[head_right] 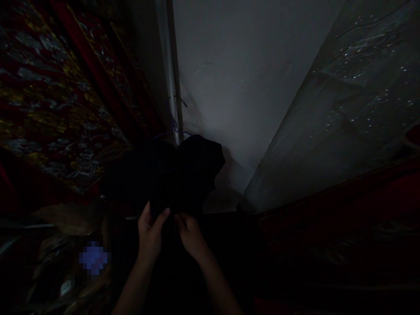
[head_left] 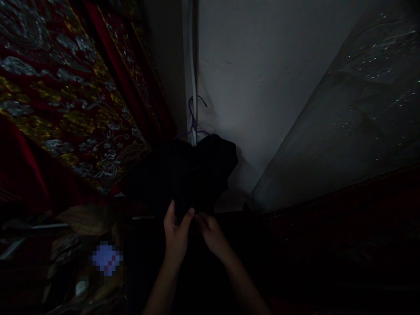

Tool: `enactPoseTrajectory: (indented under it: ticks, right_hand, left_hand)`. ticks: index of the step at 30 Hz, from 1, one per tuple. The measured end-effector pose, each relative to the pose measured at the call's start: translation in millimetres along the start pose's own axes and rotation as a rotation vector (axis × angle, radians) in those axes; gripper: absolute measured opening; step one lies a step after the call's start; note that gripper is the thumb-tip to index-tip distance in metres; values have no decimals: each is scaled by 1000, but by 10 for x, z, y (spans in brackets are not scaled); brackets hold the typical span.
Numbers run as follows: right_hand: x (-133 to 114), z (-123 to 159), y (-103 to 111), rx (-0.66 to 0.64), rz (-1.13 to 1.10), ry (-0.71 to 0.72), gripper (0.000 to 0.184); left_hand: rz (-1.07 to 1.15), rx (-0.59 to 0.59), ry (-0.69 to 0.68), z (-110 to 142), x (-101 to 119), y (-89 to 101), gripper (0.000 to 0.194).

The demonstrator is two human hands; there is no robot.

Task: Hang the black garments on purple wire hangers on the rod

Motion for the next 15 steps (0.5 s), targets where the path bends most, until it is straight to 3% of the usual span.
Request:
enactPoseTrajectory:
  ticks: [5, 7, 10, 13, 15]
  right_hand:
    - [125, -5, 74, 129, -34, -37, 60]
    - [189, 38, 23, 96, -29, -66, 62]
    - [213, 84, -77, -2, 0, -78, 64]
    - [129, 18, -102, -68, -24, -112, 62]
    - [-44, -136, -42, -64, -86, -135, 59]
  left_hand:
    - [-30, 87, -228, 8, -327, 210, 19]
    - [-167, 88, -280, 98, -608, 245, 22]
    - [-264, -5, -318, 243, -953, 182, 27]
    - [-273, -54, -361, 237, -1014, 101, 11]
    - [-298, -97, -419, 139, -947, 24, 15]
Point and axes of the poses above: each hand's wrist, its own z-axis away from the middle knuckle, its own y-axis out of the back of the hand, x = y × z, the point moved 8 cm from there along -z, towards the middle knuckle, and after that the axes turned 11 degrees about x, right-handed, at the moved point
